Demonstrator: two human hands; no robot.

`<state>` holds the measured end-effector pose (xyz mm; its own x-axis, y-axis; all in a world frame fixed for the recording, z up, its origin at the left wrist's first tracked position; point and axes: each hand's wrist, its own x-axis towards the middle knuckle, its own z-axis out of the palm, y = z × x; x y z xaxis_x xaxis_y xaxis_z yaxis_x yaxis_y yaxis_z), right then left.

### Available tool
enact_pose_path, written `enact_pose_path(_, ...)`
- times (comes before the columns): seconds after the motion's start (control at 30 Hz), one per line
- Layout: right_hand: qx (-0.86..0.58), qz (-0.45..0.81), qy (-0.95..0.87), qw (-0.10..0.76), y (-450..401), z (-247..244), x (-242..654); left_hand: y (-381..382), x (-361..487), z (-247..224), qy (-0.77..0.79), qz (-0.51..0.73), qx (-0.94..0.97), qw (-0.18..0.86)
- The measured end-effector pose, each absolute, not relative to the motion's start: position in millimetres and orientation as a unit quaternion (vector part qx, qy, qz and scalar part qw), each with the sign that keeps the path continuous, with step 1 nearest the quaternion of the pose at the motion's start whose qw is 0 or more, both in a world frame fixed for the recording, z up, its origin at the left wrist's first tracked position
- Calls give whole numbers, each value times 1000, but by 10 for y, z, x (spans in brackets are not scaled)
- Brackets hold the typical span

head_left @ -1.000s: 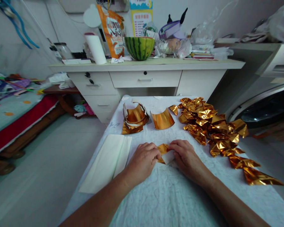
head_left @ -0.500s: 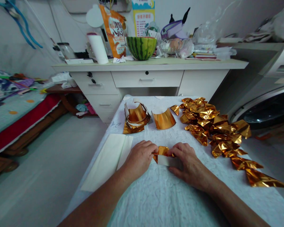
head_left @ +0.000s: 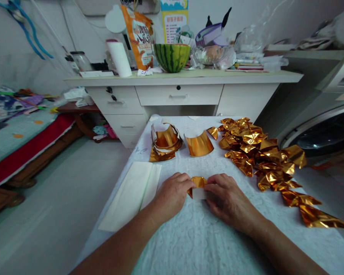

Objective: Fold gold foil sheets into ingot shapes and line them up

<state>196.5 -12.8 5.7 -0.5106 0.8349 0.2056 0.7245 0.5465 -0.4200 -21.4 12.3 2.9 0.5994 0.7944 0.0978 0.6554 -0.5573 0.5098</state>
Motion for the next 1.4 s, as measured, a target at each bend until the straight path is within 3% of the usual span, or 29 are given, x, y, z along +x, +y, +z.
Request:
enact_pose_path(0.4, -449, 106, -877, 135, -146, 8, 1924, 89, -154, 85, 414, 148, 878, 191)
enact_pose_path(0.9, -394, 157, -871, 248, -51, -28, 2100, 47, -176, 47, 407, 138, 889, 157)
enact_pose_path(1.4, -423, 272, -826, 256, -52, -32, 2016, 31, -199, 76, 384, 132, 903, 141)
